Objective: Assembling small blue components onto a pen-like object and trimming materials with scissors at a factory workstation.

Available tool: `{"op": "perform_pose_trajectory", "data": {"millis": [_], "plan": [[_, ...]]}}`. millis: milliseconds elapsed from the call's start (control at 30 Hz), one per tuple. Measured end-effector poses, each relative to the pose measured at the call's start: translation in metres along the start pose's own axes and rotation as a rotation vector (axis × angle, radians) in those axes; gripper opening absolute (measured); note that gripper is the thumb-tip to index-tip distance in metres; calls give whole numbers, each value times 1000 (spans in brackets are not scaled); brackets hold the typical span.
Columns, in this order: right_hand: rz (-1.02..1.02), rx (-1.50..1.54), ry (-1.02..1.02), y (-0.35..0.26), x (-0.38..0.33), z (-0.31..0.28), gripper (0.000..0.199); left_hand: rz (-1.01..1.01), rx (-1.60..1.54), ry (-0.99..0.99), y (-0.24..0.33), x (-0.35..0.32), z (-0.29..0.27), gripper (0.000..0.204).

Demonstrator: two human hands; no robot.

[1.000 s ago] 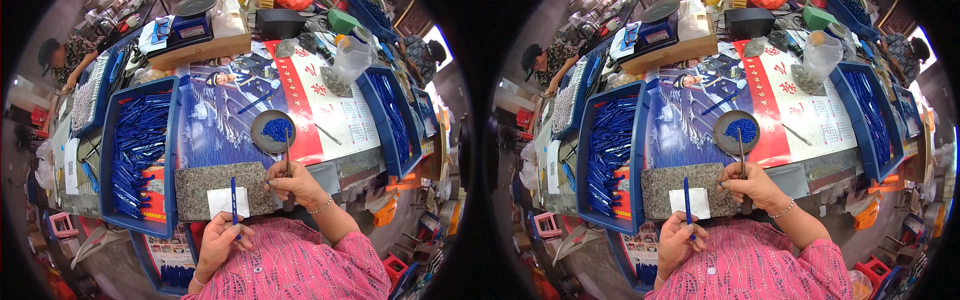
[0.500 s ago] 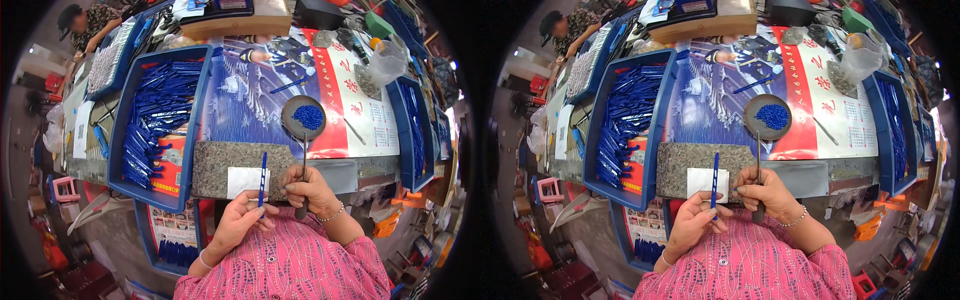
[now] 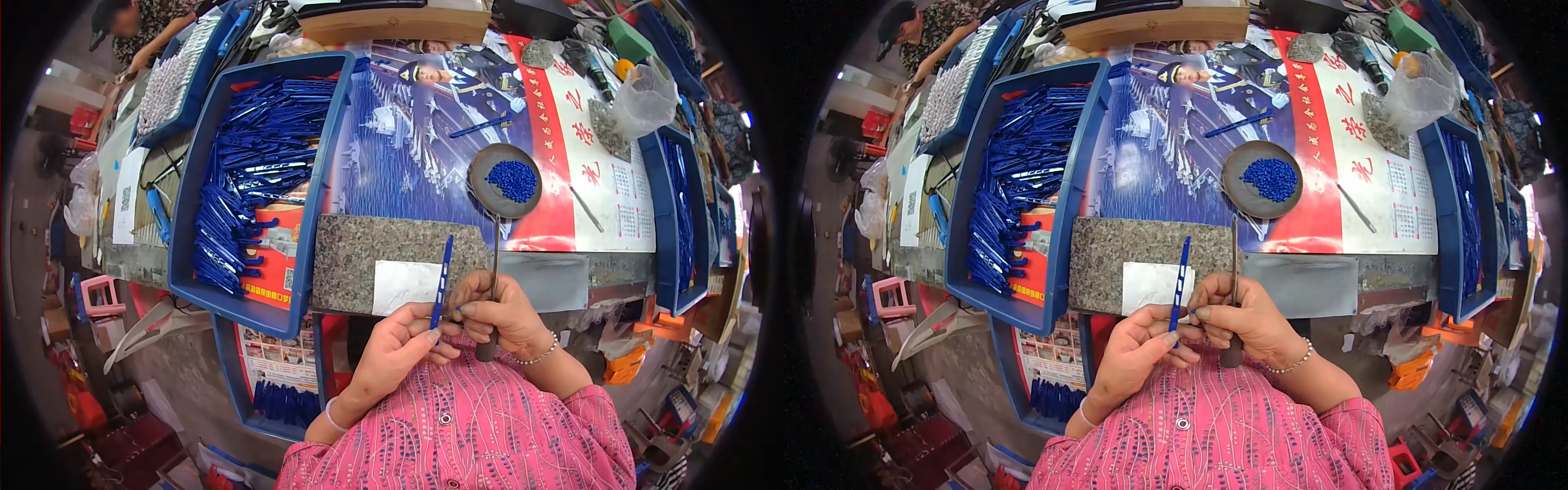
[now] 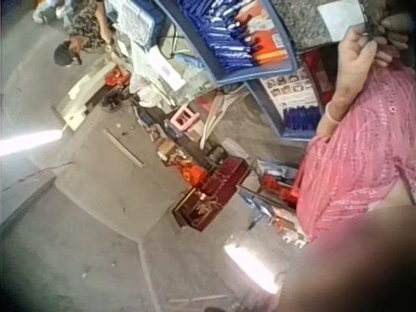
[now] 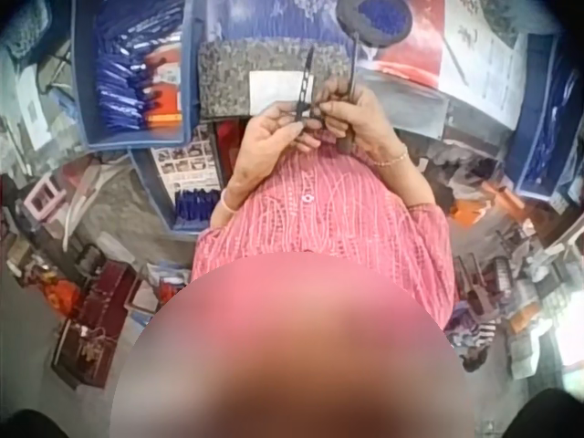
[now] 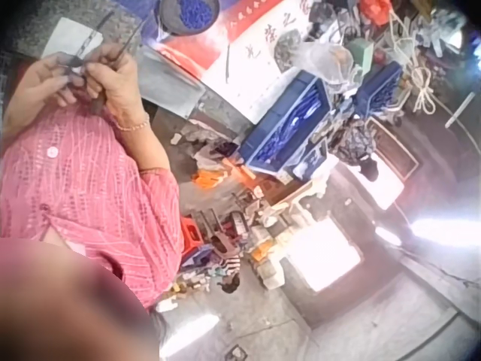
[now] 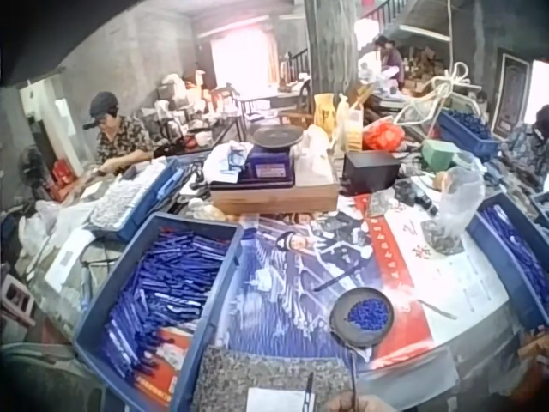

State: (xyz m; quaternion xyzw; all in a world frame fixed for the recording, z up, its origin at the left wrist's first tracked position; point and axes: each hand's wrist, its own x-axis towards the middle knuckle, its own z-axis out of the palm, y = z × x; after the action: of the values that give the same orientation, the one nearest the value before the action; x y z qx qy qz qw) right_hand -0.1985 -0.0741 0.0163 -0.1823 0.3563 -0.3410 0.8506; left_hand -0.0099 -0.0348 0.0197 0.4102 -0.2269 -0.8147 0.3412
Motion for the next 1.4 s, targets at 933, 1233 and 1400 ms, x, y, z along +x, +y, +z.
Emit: {"op": "perform_pose_trajectory", "data": {"millis": [933, 1233, 1400], "plan": [[-366, -938, 163, 24, -5, 12, 26, 378, 458, 178, -24, 6, 4, 29], [-478, -1084, 257, 25, -8, 23, 25, 486, 853, 290, -24, -2, 5, 29], [-592, -1332, 179, 27, -9, 25, 16, 649, 946, 311, -26, -1, 4, 32]]}}
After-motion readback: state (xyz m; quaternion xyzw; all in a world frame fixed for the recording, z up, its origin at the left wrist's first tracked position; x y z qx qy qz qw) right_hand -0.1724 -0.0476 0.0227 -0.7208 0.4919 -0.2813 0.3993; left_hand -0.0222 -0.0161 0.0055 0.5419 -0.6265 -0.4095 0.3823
